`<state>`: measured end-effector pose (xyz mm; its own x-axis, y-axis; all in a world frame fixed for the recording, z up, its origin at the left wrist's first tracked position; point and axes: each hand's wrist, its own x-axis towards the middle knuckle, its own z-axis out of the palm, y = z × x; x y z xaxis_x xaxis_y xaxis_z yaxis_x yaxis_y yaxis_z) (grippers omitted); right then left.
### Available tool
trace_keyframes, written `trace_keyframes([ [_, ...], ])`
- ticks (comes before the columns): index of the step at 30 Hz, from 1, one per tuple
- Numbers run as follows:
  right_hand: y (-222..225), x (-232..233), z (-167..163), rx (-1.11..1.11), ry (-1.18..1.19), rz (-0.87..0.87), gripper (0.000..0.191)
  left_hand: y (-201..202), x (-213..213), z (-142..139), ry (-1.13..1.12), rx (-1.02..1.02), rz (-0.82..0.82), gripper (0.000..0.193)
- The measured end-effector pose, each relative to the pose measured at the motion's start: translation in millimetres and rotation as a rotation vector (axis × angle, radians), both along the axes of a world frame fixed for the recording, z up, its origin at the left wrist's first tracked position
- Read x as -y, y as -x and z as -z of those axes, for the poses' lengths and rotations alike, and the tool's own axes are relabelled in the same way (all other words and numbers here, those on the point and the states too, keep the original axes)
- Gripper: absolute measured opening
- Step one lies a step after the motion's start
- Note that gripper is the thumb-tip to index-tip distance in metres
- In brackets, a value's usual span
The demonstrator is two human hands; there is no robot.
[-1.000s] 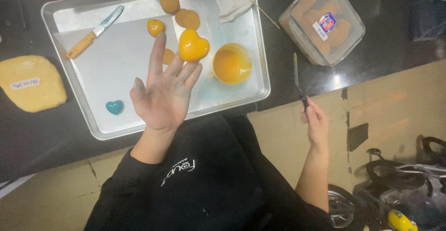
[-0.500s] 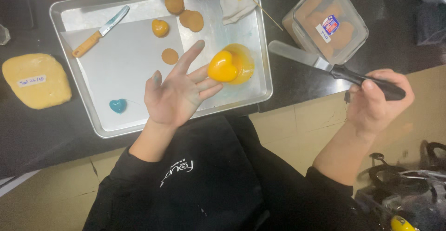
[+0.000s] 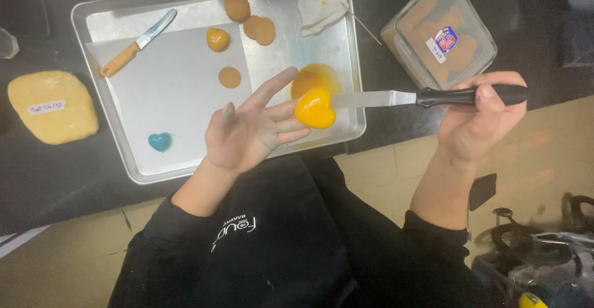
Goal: The person dips heart-shaped dough pieces on a skewer into a cup of yellow glaze, lets the excess drip off, and uses a spatula to push the coated piece off the skewer onto a tray. They then retrieve a dough ball from a small freezer, thread it onto a skewer, and dip it into the glaze.
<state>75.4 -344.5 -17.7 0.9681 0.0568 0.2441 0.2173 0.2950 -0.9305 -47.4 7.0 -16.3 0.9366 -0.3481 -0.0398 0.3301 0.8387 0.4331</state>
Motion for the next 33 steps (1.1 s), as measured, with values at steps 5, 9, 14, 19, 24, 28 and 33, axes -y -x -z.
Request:
trace_keyframes([
  [5, 0.1, 0.3, 2.2, -0.006, -0.007, 0.021, 0.024, -1.2, 0.2, 3.1, 0.001, -0.009, 0.006, 0.114],
  [9, -0.8, 0.2, 2.2, -0.022, 0.002, 0.012, 0.023, -1.2, -0.5, 5.7, -0.019, -0.012, 0.014, 0.114],
  [14, -0.2, -0.3, 5.7, -0.036, -0.010, -0.018, 0.023, -1.0, -1.1, 7.1, -0.002, -0.029, 0.033, 0.114],
  [19, -1.0, -2.9, 14.2, -0.057, -0.031, -0.032, 0.020, -2.9, -0.6, 8.3, 0.002, -0.039, 0.049, 0.112],
  [24, 1.3, -11.2, 24.9, -0.094, -0.054, -0.027, 0.019, -4.5, 1.3, 10.7, -0.008, -0.035, 0.047, 0.111],
  [28, 5.3, -17.3, 31.3, -0.119, -0.070, -0.043, 0.019, -4.3, 2.7, 12.3, -0.010, -0.033, 0.046, 0.111],
  [33, 9.1, -22.1, 36.4, -0.117, -0.091, -0.030, 0.020, -4.8, 2.9, 14.5, -0.012, -0.037, 0.046, 0.111],
])
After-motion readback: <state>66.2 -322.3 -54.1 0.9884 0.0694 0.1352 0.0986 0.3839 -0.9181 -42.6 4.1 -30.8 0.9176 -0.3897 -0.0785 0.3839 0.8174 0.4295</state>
